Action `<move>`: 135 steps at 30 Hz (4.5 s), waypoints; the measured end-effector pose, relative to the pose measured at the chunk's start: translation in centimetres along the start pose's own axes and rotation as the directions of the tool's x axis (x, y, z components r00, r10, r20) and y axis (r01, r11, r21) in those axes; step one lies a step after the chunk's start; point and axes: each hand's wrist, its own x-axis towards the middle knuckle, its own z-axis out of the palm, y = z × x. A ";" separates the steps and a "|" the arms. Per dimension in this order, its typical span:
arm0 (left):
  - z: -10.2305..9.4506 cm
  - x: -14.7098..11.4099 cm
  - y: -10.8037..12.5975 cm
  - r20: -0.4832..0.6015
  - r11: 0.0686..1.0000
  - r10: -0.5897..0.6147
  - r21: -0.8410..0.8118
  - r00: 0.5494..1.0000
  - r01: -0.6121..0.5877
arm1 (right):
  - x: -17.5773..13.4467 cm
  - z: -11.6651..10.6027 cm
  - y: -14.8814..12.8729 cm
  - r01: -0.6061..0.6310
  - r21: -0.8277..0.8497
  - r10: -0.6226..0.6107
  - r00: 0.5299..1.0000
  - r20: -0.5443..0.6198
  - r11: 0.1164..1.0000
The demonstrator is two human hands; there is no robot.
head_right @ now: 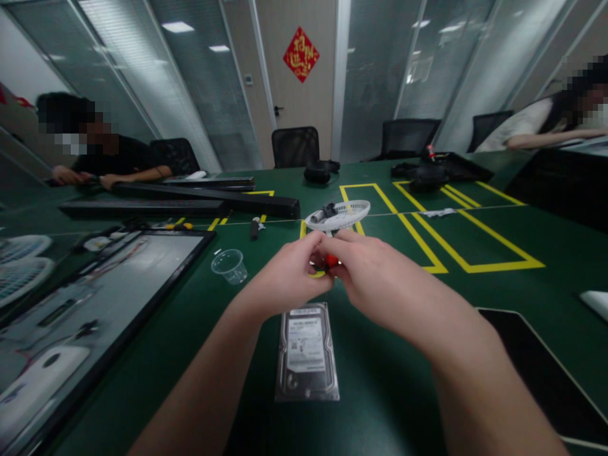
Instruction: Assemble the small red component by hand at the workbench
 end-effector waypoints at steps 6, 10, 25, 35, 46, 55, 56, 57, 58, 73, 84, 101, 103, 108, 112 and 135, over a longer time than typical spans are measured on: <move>0.0 0.1 0.2 0.006 1.000 -0.009 -0.026 1.000 0.009 | 0.2 0.3 0.1 -0.119 -0.087 0.118 0.993 -0.010 0.989; -0.1 0.1 0.2 0.019 1.000 -0.020 -0.023 1.000 0.020 | 0.1 0.1 -0.1 -0.116 -0.090 0.115 0.993 -0.015 0.989; 0.0 0.1 -0.1 0.019 1.000 0.008 0.009 1.000 -0.008 | 0.1 0.1 -0.1 -0.119 -0.087 0.119 0.993 -0.009 0.989; 0.1 0.1 0.0 0.007 0.999 -0.016 -0.031 1.000 0.016 | 0.2 0.3 0.1 -0.066 -0.076 0.064 0.997 -0.032 0.995; 0.1 0.0 -0.3 -0.004 1.000 0.027 0.011 1.000 -0.027 | 0.2 0.1 0.1 0.003 0.004 -0.003 1.000 0.006 1.000; 0.2 0.2 -0.5 0.012 1.000 0.012 0.008 1.000 -0.012 | 0.1 0.3 0.2 -0.089 -0.067 0.087 0.996 -0.038 0.994; 0.2 0.2 -0.5 0.008 1.000 0.008 0.004 1.000 -0.008 | 0.1 0.3 0.2 -0.057 -0.044 0.056 0.998 -0.031 0.997; 0.3 0.2 -0.6 0.004 1.000 0.006 0.004 1.000 -0.006 | 0.1 0.2 0.2 -0.024 -0.021 0.024 1.000 -0.018 1.000; 0.3 0.1 -0.7 0.002 1.000 0.006 0.005 1.000 -0.006 | 0.1 0.2 0.3 0.002 -0.002 -0.002 1.000 -0.005 1.000; 0.2 0.0 -0.4 0.008 1.000 0.004 0.009 1.000 -0.004 | 0.0 0.2 0.4 0.017 0.006 -0.017 1.000 -0.008 1.000; 0.1 0.1 -0.3 0.023 1.000 0.005 -0.001 1.000 -0.005 | 0.1 0.3 0.2 -0.120 -0.092 0.117 0.993 -0.032 0.989; 0.1 0.1 -0.2 0.006 1.000 0.003 0.003 1.000 -0.003 | 0.1 0.2 0.1 -0.004 -0.021 0.004 1.000 -0.031 1.000; 0.1 0.0 -0.2 0.001 1.000 0.019 0.003 1.000 -0.019 | 0.2 0.3 0.2 0.028 -0.006 -0.028 0.999 -0.020 1.000; 0.1 0.1 -0.1 0.016 1.000 0.002 0.031 1.000 -0.002 | 0.3 0.7 0.3 -0.054 -0.097 0.051 0.998 -0.032 0.994; 0.0 0.2 -0.3 0.033 0.997 -0.002 0.071 0.999 -0.001 | 0.1 0.5 0.0 -0.115 -0.127 0.113 0.993 -0.026 0.985; 0.1 0.1 -0.2 0.001 1.000 0.008 0.010 1.000 -0.008 | 0.2 0.2 0.2 0.048 -0.010 -0.048 0.999 -0.018 0.999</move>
